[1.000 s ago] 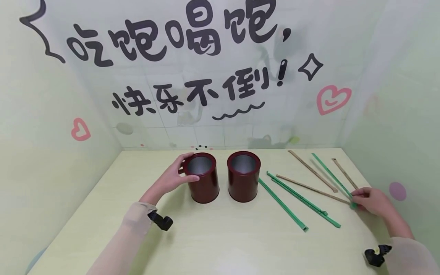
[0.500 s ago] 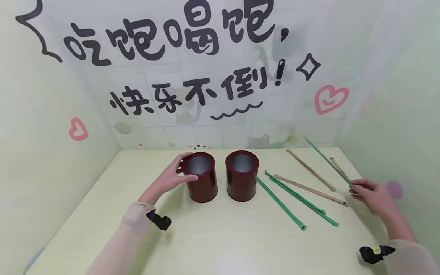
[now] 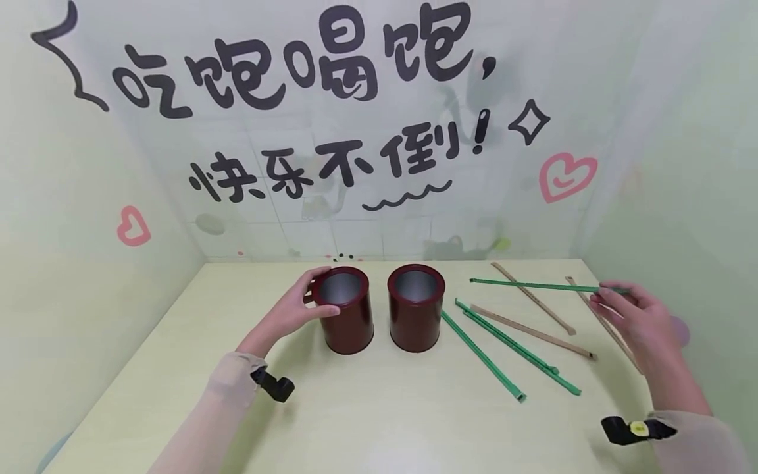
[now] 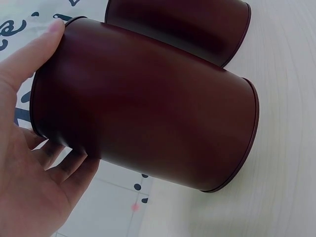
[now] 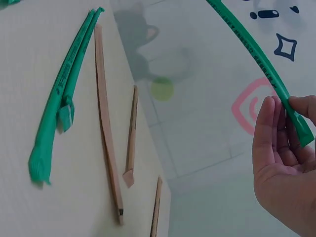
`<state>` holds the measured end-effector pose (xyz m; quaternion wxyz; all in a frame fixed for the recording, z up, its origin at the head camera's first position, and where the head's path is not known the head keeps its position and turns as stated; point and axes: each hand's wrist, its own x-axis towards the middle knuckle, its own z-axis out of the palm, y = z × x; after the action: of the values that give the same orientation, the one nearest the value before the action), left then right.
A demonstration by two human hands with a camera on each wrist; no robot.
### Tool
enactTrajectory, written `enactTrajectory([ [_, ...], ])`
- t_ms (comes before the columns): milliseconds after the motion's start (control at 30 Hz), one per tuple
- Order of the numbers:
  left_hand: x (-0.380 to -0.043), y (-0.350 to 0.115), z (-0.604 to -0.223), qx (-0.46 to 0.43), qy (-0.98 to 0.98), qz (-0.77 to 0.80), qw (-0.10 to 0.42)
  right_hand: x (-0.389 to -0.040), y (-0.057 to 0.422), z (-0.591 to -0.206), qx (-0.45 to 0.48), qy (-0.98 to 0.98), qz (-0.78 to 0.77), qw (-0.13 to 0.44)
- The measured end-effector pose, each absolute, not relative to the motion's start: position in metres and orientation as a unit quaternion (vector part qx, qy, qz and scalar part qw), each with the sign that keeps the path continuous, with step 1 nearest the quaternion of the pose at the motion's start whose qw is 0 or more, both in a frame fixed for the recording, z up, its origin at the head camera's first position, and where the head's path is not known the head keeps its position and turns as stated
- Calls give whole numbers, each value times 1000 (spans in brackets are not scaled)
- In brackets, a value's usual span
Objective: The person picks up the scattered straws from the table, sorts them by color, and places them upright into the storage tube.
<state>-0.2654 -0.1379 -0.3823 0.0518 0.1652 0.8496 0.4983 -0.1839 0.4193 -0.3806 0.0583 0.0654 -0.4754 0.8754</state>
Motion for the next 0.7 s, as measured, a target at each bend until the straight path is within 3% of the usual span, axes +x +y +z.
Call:
enactTrajectory([
  [400,-263,-141,-382,164,849,500,45,-193,371,-343,151,-448,875,106],
  [700,-261,-141,-382,162,852,495,46,-206,327,-314,206,-449,865,94],
])
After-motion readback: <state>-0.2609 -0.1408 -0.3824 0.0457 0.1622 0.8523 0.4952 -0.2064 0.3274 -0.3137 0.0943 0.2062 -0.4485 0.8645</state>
